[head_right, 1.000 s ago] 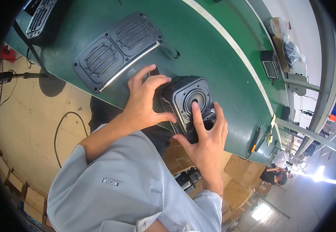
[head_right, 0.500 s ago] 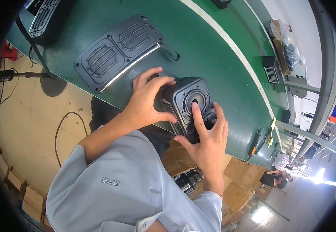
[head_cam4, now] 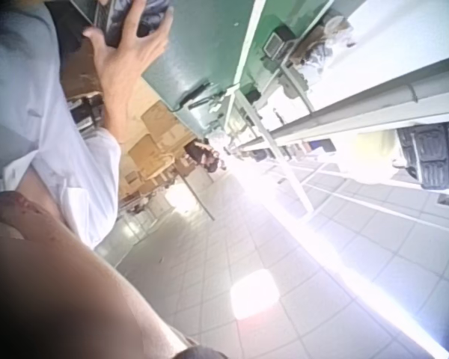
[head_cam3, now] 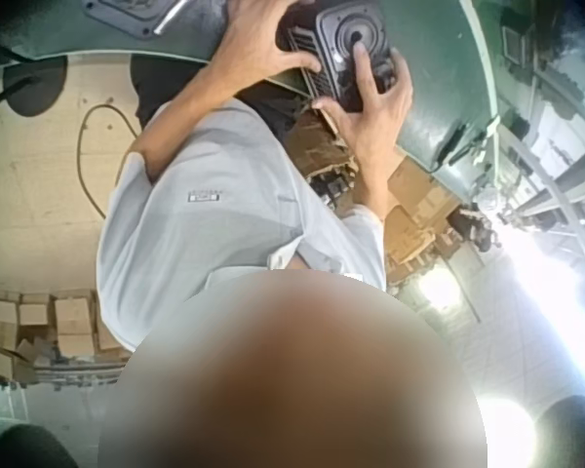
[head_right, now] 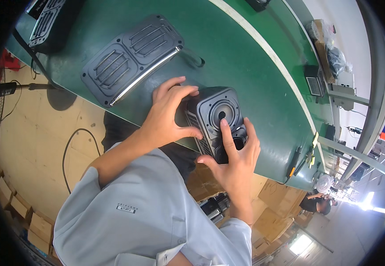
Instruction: Assembling portable electronic speakers by connecting internal components and fitting the outer casing.
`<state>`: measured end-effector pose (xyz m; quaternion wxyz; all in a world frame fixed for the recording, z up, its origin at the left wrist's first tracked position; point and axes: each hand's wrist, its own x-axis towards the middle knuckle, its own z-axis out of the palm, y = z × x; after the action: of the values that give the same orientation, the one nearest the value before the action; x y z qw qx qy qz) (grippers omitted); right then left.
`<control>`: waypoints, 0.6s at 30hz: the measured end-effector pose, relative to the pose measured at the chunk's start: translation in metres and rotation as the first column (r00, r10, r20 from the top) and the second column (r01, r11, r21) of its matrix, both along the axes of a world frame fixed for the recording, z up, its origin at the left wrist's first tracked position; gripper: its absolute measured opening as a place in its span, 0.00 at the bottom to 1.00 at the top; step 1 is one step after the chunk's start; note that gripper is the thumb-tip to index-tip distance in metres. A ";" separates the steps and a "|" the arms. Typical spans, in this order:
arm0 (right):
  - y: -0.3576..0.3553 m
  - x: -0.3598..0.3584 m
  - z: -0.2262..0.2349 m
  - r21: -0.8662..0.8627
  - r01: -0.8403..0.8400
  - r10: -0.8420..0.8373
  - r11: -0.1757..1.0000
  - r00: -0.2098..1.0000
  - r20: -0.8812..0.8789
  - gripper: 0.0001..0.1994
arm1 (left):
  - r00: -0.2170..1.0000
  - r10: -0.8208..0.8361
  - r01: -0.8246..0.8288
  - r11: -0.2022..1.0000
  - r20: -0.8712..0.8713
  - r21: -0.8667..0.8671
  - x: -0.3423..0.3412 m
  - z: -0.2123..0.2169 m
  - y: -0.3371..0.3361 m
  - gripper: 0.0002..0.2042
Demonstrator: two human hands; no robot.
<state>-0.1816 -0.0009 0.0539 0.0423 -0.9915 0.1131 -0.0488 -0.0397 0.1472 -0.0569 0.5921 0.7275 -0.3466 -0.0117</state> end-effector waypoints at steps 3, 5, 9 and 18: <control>-0.003 -0.003 -0.003 0.004 0.019 -0.019 1.000 1.000 -0.004 0.50 | 1.000 -0.025 0.025 1.000 0.013 -0.009 0.011 0.003 0.004 0.38; -0.004 -0.002 -0.002 0.000 0.013 -0.013 1.000 1.000 -0.002 0.50 | 1.000 -0.004 0.004 0.999 0.016 -0.040 0.019 0.004 0.009 0.21; -0.004 0.003 0.005 0.050 0.036 -0.034 0.998 0.998 -0.052 0.49 | 0.991 0.025 -0.021 0.999 0.131 -0.031 0.029 0.003 0.015 0.09; 0.017 0.040 -0.001 0.139 0.006 -0.001 0.990 0.999 -0.036 0.43 | 0.976 0.077 -0.061 0.995 0.204 -0.081 0.026 -0.001 0.013 0.09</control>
<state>-0.1412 0.0157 0.0525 0.1091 -0.9866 0.1188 -0.0229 -0.0141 0.1601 -0.0582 0.5794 0.7138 -0.3812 0.0975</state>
